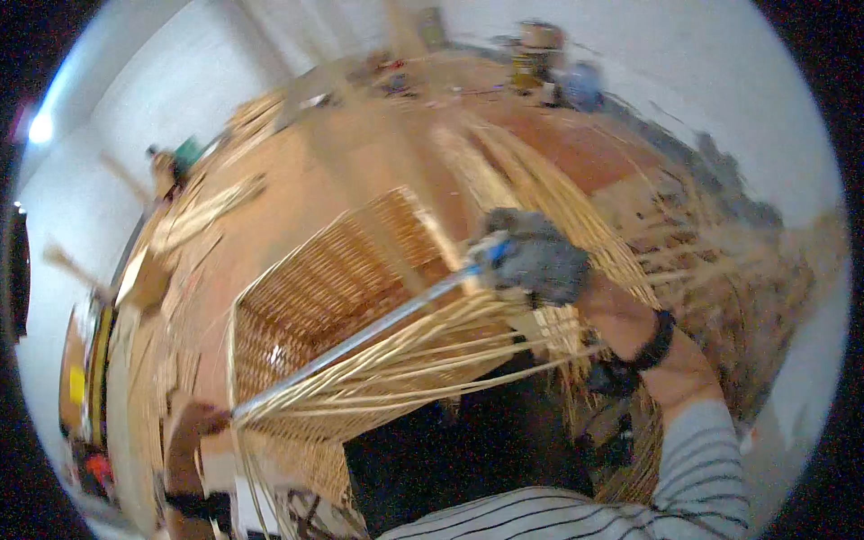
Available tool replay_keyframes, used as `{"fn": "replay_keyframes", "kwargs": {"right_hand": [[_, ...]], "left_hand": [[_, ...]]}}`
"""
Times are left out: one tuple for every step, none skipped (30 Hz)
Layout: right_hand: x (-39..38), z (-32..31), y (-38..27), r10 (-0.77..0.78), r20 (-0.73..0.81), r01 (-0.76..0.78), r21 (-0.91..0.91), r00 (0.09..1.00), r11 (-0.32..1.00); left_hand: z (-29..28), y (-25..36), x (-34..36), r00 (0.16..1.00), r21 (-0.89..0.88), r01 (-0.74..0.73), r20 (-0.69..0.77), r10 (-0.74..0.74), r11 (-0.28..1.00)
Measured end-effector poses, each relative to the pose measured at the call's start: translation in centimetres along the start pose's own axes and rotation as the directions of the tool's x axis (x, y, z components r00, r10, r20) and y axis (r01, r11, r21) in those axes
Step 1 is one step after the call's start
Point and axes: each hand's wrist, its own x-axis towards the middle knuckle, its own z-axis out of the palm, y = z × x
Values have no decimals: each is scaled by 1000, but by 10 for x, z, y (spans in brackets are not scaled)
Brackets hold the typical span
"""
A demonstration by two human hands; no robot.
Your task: Weaving a large rectangular wicker basket using bamboo or wicker strips.
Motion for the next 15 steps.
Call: {"fn": "replay_keyframes", "kwargs": {"right_hand": [[1, -36, 27, -72, -40, 47, -436, 997, 899], [-6, -8, -10, -177, -181, 82, -439, 967, 895], [-14, -8, -20, -188, -228, 75, -431, 955, 899], [-18, -9, -20, -186, -261, 64, -414, 947, 908], [-22, -9, -22, -183, -277, 55, -413, 943, 909], [-25, -8, -23, -243, -320, 38, -534, 916, 845], [-26, -8, -24, -307, -343, 15, -646, 888, 763], [-29, -11, -20, -307, -342, 13, -648, 888, 762], [-34, -16, -13, -332, -336, 100, -553, 881, 827], [-36, -18, -11, -355, -331, 186, -447, 875, 875], [-43, -15, -21, -309, -353, 62, -565, 883, 823], [-44, -17, -17, -306, -347, 61, -567, 887, 821], [-47, -23, -13, -310, -350, 103, -500, 884, 860], [-48, -26, -11, -312, -353, 144, -428, 882, 892], [-49, -26, -11, -314, -314, 186, -378, 896, 907]], "left_hand": [[-1, 10, 0, 999, -110, -14, 41, 19, 994], [1, 12, 4, 998, -194, 57, 47, -49, 979], [0, 13, 0, 997, -270, 32, 77, -11, 962], [1, 20, 1, 996, -257, 20, 88, 3, 966], [3, 27, -1, 998, -219, 7, 69, 8, 976], [6, 30, 0, 999, -184, -3, 48, 12, 983], [8, 30, 0, 999, -179, -38, 32, 44, 983], [9, 32, 0, 998, -181, -38, 33, 45, 983], [8, 33, 0, 999, -144, -39, 25, 43, 989], [6, 36, -4, 999, -108, -36, 18, 38, 994], [5, 35, -5, 999, -114, -31, 20, 34, 993], [3, 33, -5, 1000, -107, 6, 19, -4, 994], [2, 32, -5, 999, -102, 39, 18, -38, 994], [1, 31, -5, 999, -108, 41, 22, -39, 993], [-1, 28, -6, 999, -114, 34, 32, -30, 993]]}}
